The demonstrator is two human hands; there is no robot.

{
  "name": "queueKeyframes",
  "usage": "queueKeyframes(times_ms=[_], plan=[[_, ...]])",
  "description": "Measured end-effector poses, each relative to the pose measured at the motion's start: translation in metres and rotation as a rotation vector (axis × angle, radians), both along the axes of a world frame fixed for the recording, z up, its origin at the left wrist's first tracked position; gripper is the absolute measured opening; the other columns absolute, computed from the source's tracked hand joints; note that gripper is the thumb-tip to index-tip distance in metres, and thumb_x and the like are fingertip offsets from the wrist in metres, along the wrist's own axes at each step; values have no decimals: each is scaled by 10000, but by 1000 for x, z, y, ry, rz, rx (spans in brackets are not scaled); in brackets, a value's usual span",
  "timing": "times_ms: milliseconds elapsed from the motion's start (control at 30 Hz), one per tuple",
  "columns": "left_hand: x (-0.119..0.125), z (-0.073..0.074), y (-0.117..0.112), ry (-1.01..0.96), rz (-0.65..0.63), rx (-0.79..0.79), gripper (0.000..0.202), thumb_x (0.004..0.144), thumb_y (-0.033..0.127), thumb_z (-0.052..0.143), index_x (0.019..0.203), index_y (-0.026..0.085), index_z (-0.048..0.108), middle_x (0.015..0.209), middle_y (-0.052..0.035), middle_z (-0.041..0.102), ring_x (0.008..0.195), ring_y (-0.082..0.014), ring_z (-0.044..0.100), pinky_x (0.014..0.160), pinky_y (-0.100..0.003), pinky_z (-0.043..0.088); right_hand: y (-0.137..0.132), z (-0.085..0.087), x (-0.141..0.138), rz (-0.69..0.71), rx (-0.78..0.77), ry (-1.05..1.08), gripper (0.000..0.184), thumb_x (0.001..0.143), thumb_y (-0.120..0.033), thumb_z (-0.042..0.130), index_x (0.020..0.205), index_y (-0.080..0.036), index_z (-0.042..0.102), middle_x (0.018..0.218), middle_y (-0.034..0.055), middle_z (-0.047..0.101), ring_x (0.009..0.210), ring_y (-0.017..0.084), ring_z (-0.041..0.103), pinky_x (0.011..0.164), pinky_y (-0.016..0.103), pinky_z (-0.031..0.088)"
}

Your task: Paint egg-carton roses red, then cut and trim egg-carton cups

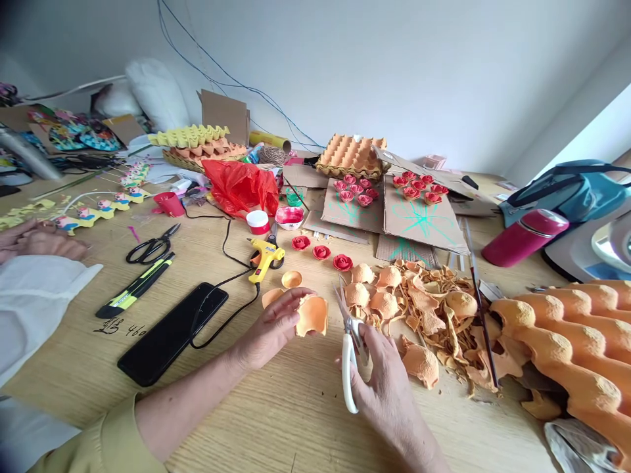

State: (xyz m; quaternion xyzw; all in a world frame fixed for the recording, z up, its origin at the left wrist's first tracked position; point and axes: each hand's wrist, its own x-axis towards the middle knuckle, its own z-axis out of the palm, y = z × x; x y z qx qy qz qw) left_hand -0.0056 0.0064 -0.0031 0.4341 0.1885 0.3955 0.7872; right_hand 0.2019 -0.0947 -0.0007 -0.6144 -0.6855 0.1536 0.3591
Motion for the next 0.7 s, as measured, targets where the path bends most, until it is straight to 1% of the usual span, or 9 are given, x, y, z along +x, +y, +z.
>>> queueKeyframes(times_ms=[67,167,300,367,433,533,633,700], plan=[[0,-1,1,-53,16,-70,346,846,347,800,1160,251,692,1179,-51,599,957,-167,615,807,-317,602,1,-2,2,11,38,-70,173,962,-384,551,1040,-230,563,878,18,656,765,190,611,706,313,501],[0,-1,2,-77,12,-88,344,836,346,815,1142,243,693,1174,-52,599,950,-160,624,803,-301,602,1,-3,4,23,71,-160,176,956,-379,562,1060,-236,554,931,32,671,803,206,628,739,335,502],[0,0,1,-74,-11,-63,352,846,358,808,1156,250,684,1174,-46,600,961,-158,622,820,-308,596,1,-2,4,45,52,-249,190,976,-391,528,1092,-241,543,941,39,672,804,218,628,743,361,489],[1,0,0,-56,-23,-53,362,842,368,810,1157,253,673,1175,-41,600,974,-162,618,829,-314,587,0,-2,4,40,49,-289,224,987,-408,518,1138,-243,533,1005,56,684,855,237,641,771,382,487],[1,0,-1,-29,-23,-39,387,824,383,825,1148,246,664,1149,-36,606,958,-154,610,812,-288,566,0,-2,3,34,44,-325,260,986,-437,528,1162,-247,529,1059,71,688,905,257,647,798,403,482],[1,-1,-2,9,-14,4,404,809,376,838,1138,226,659,1108,-36,613,909,-132,594,756,-228,511,-1,-2,2,29,26,-352,277,978,-473,538,1141,-250,539,1069,79,685,918,268,642,805,413,474],[1,-1,-2,30,-15,66,369,830,351,820,1134,216,662,1090,-43,620,917,-133,592,763,-225,483,-1,-1,1,19,23,-351,276,975,-478,535,1128,-248,543,1070,84,679,918,270,632,800,413,465],[0,0,-2,38,-18,92,355,833,350,818,1125,215,668,1078,-43,624,934,-138,593,780,-230,476,-1,0,0,26,15,-336,255,971,-473,546,1087,-246,541,1026,71,670,893,262,621,793,409,458]])
